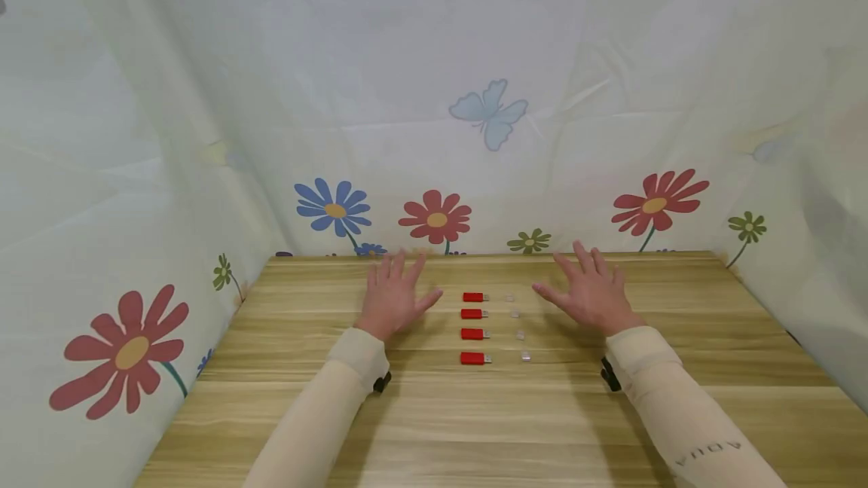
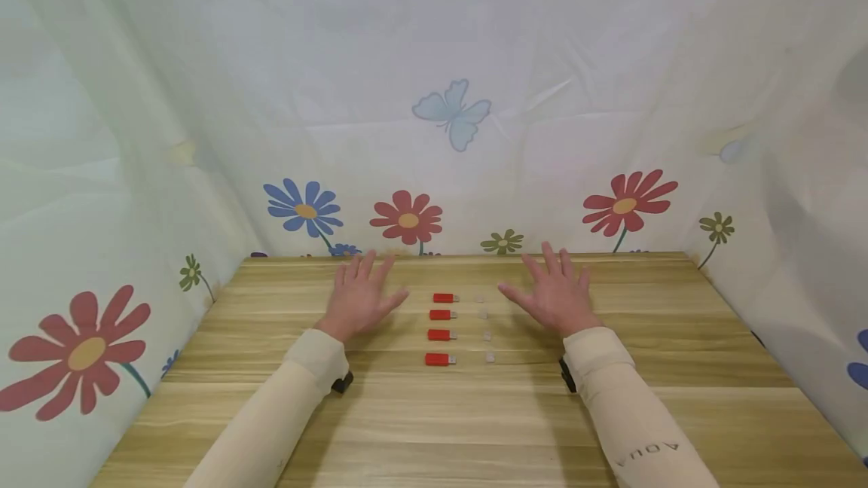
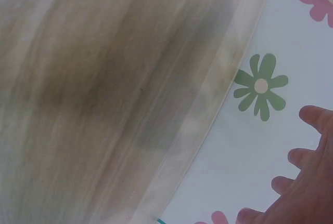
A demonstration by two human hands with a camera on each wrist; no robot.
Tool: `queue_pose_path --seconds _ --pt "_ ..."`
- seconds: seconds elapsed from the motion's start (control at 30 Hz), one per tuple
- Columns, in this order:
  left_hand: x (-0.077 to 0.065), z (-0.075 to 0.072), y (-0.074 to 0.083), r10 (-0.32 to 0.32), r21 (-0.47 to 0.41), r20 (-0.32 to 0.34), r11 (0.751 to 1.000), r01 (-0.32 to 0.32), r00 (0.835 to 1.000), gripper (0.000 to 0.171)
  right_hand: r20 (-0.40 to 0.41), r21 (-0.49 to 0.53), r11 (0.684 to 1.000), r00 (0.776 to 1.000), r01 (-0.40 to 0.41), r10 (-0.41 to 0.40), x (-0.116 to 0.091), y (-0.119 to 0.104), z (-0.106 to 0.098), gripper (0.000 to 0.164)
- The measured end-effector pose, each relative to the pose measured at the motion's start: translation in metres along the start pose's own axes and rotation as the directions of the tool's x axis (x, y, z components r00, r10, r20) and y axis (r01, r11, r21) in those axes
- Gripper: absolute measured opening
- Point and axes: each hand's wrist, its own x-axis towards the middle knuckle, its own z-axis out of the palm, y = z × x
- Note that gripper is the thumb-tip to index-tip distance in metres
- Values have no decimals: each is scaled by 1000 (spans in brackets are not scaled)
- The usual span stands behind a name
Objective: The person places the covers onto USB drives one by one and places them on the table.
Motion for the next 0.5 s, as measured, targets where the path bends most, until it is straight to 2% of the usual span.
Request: queue_pose_path --seconds 0.23,0.5 --pt "-8 -2 7 56 -21 10 998 -56 998 77 -12 -30 997 998 67 -67 -4 -5 0 90" --pt "-16 -8 23 121 -101 119 989 -109 985 73 -48 -38 982 982 183 -185 -15 -22 -4 81"
